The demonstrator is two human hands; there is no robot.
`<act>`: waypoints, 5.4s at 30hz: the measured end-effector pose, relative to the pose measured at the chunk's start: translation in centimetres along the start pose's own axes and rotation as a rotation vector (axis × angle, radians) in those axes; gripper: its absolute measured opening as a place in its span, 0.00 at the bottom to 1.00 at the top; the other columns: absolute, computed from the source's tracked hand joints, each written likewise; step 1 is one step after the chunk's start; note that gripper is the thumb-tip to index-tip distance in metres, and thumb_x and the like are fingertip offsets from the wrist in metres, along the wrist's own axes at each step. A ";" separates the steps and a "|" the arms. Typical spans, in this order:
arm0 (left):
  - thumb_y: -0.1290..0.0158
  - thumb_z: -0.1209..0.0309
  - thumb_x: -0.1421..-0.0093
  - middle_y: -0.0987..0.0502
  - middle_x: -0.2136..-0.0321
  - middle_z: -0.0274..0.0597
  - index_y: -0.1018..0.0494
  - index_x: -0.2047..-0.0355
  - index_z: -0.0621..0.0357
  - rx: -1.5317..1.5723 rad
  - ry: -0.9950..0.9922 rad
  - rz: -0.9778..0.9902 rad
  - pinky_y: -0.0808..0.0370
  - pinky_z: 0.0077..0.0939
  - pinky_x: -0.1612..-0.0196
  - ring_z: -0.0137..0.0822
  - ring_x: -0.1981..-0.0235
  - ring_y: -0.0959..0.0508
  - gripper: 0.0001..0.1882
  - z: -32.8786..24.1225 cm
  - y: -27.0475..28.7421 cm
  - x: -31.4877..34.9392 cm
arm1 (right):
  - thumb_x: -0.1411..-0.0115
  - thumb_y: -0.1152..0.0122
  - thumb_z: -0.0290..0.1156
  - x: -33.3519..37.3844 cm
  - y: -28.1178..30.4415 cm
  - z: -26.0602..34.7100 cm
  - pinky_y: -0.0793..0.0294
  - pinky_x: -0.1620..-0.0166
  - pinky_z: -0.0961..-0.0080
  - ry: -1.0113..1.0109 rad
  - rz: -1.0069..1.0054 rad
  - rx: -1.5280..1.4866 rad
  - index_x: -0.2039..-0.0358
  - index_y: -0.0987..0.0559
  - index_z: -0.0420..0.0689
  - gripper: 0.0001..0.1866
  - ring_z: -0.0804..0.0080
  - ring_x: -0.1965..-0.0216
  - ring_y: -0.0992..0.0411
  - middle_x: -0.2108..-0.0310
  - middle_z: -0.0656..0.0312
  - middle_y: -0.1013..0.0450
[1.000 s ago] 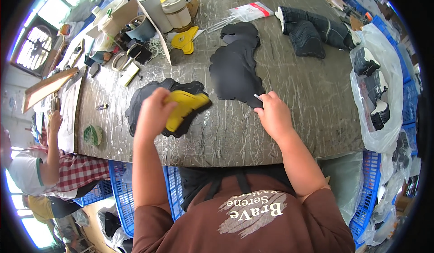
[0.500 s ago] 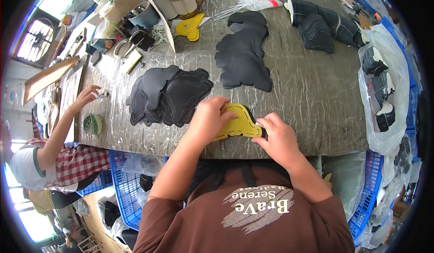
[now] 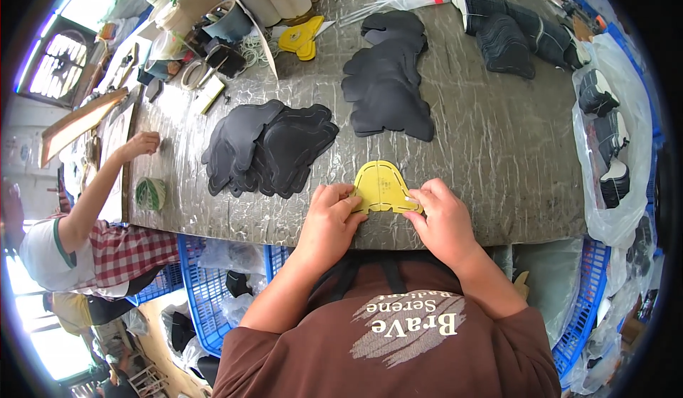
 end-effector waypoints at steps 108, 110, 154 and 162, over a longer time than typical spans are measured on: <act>0.49 0.43 0.45 0.29 0.53 0.68 0.30 0.48 0.73 -0.644 -0.271 0.256 0.27 0.44 0.48 0.61 0.52 0.28 0.40 -4.3 -3.5 1.2 | 0.41 0.44 0.18 -8.2 -3.2 0.1 0.27 0.67 0.74 0.088 -0.147 -0.395 0.68 0.31 0.37 0.05 0.67 0.73 0.26 0.74 0.56 0.28; 0.49 0.43 0.45 0.29 0.53 0.68 0.30 0.48 0.73 -0.640 -0.270 0.259 0.27 0.44 0.48 0.61 0.52 0.28 0.40 -4.3 -3.4 1.1 | 0.41 0.44 0.18 -8.2 -3.1 0.0 0.26 0.67 0.74 0.097 -0.149 -0.382 0.68 0.31 0.37 0.05 0.67 0.73 0.26 0.74 0.56 0.28; 0.50 0.44 0.43 0.29 0.52 0.69 0.30 0.47 0.71 -0.650 -0.260 0.298 0.28 0.43 0.46 0.62 0.50 0.28 0.39 -4.5 -3.3 1.0 | 0.43 0.42 0.16 -1.7 -0.9 -1.3 0.26 0.67 0.68 0.043 -0.266 -0.339 0.69 0.31 0.39 0.07 0.56 0.70 0.25 0.71 0.53 0.26; 0.49 0.44 0.44 0.29 0.52 0.68 0.29 0.48 0.71 -0.660 -0.257 0.300 0.28 0.42 0.46 0.62 0.50 0.28 0.39 -4.5 -3.3 1.0 | 0.44 0.43 0.15 0.4 -0.3 -1.6 0.26 0.66 0.68 0.081 -0.283 -0.324 0.69 0.32 0.39 0.08 0.57 0.70 0.25 0.71 0.53 0.26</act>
Point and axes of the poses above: each hand's wrist, its own x-axis away from the middle knuckle, its own y-axis out of the back of the hand, z = x × y, the point moved 1 cm from there along -x, towards the middle knuckle
